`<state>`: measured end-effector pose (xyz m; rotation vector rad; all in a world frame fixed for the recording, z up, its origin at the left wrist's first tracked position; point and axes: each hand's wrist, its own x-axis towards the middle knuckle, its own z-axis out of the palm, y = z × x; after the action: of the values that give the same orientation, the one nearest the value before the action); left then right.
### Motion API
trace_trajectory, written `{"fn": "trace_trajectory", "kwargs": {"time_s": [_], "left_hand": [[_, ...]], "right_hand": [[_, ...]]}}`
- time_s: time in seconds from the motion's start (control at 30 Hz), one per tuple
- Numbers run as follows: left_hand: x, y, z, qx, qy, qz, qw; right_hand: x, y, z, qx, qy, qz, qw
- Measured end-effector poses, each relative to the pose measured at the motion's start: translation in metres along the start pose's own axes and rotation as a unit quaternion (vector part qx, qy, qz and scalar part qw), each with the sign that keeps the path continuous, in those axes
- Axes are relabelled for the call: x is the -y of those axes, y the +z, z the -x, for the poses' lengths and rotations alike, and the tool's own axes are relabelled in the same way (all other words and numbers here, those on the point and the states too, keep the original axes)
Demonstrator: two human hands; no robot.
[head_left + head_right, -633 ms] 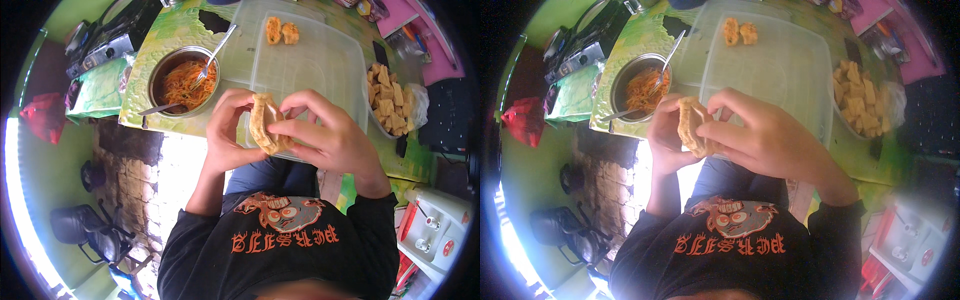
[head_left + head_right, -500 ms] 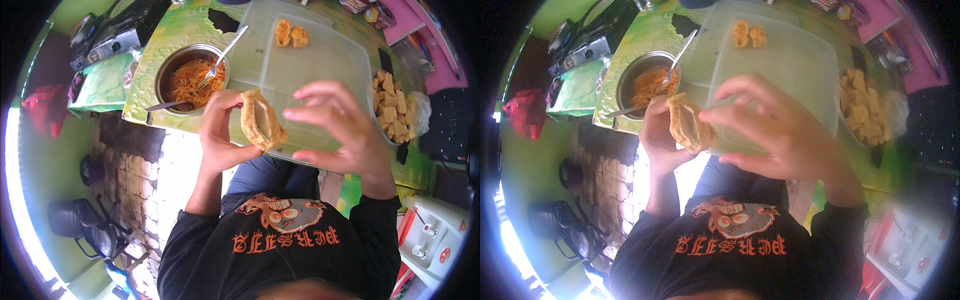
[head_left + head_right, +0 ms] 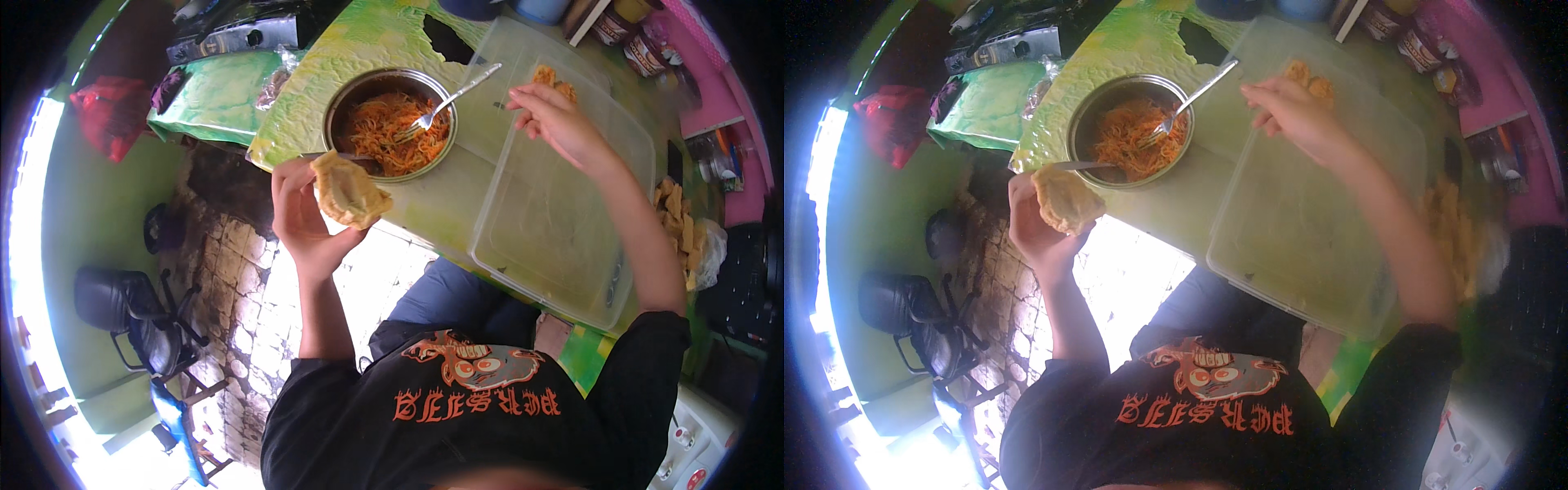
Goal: The person opens flatbread pieces and fills them with shredded orange food using a fork. They place the filled pieces on a plastic lid and repeat the process with additional flatbread pieces.
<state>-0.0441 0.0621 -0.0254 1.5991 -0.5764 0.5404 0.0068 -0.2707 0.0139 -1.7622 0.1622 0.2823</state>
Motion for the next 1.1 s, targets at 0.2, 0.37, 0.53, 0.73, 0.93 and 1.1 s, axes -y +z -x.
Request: {"fn": "trace_trajectory", "kwargs": {"time_s": [0.2, 0.37, 0.53, 0.73, 0.93, 1.1], "left_hand": [[0.003, -0.015, 0.001, -0.035, -0.063, 0.016, 0.997], [0.009, -0.02, -0.007, -0.019, 0.002, -0.054, 0.998], [0.012, -0.018, -0.01, -0.036, 0.014, -0.056, 0.998], [0.014, -0.016, -0.012, -0.045, 0.017, -0.049, 0.998], [0.014, -0.017, -0.011, -0.039, 0.008, -0.046, 0.998], [0.015, -0.016, -0.01, -0.05, 0.009, -0.03, 0.998]], "right_hand": [[0.001, 0.027, -0.038, 0.027, 0.024, -0.21, 0.977], [0.015, 0.042, -0.039, 0.056, -0.114, 0.0, 0.992], [0.033, 0.056, -0.028, -0.02, -0.261, 0.106, 0.959], [0.044, 0.064, -0.029, -0.051, -0.379, 0.174, 0.908], [0.045, 0.075, -0.05, 0.021, -0.472, 0.176, 0.864], [0.046, 0.081, -0.059, 0.066, -0.484, 0.195, 0.851]]}}
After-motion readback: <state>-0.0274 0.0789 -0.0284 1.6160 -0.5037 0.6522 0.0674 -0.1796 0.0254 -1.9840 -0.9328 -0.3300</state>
